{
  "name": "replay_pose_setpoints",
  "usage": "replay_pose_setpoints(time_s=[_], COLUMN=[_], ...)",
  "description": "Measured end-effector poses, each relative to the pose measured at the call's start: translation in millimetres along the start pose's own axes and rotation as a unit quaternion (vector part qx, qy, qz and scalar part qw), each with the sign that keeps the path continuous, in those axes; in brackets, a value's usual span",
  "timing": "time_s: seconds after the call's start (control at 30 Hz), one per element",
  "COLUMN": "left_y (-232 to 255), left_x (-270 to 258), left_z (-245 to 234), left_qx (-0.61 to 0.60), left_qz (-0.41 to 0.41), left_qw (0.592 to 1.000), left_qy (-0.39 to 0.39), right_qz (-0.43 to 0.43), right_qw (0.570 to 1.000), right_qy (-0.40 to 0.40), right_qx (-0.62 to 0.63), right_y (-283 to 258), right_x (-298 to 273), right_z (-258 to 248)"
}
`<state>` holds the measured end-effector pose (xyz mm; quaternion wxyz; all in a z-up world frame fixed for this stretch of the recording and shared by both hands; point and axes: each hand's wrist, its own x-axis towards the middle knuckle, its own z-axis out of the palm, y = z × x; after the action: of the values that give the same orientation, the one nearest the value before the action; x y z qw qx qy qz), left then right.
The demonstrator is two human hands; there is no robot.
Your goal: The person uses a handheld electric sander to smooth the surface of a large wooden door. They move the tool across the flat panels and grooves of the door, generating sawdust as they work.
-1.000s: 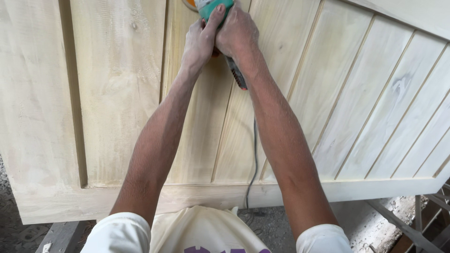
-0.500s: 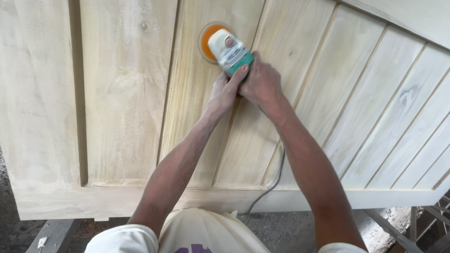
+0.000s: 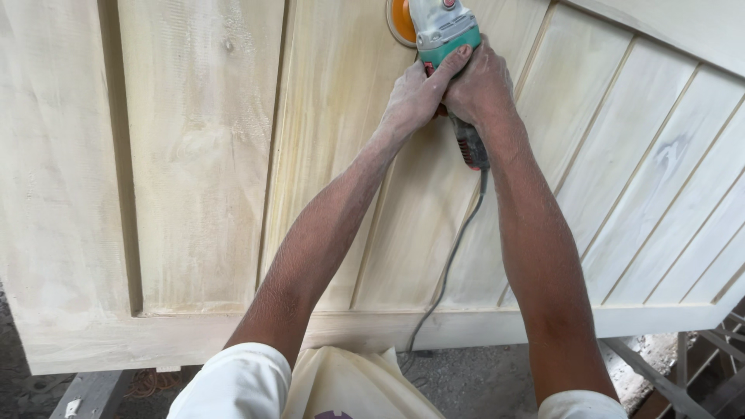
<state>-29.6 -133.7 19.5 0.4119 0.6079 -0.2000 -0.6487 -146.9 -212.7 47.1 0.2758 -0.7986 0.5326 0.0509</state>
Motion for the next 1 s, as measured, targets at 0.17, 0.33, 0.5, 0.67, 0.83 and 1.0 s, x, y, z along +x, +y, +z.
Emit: replay_pose_setpoints(time_s=[0.17, 0.33, 0.5, 0.67, 0.83, 1.0], left_y=[-16.0, -17.7, 6.0, 2.0, -11.8, -48.1], left_x=[-21.8, -8.7, 20.7, 28.2, 11.5, -41.1], left_z=[-4.5, -5.9, 0.0, -1.6, 3.3, 8.6], left_qx=[-0.009, -0.025, 0.014, 0.027, 0.045, -0.003], left_qz=[0.004, 0.047, 0.036, 0.045, 0.025, 0.035], left_qw=[1.0, 0.998, 0.999, 0.998, 0.998, 0.999], left_qy=[0.013, 0.014, 0.012, 0.031, 0.034, 0.031], right_qz=[0.008, -0.036, -0.032, -0.052, -0.082, -0.099], right_qw=[1.0, 0.999, 0.999, 0.998, 0.997, 0.995], right_qy=[-0.026, -0.009, 0.014, 0.019, -0.001, -0.008], right_qx=[-0.009, 0.003, 0.017, 0.022, 0.016, -0.004], right_y=[-8.8, -1.2, 8.6, 11.4, 9.2, 17.5], right_x=[-24.6, -8.0, 22.0, 27.3, 2.5, -46.3], right_z=[9.2, 8.6, -2.7, 1.0, 2.8, 25.4])
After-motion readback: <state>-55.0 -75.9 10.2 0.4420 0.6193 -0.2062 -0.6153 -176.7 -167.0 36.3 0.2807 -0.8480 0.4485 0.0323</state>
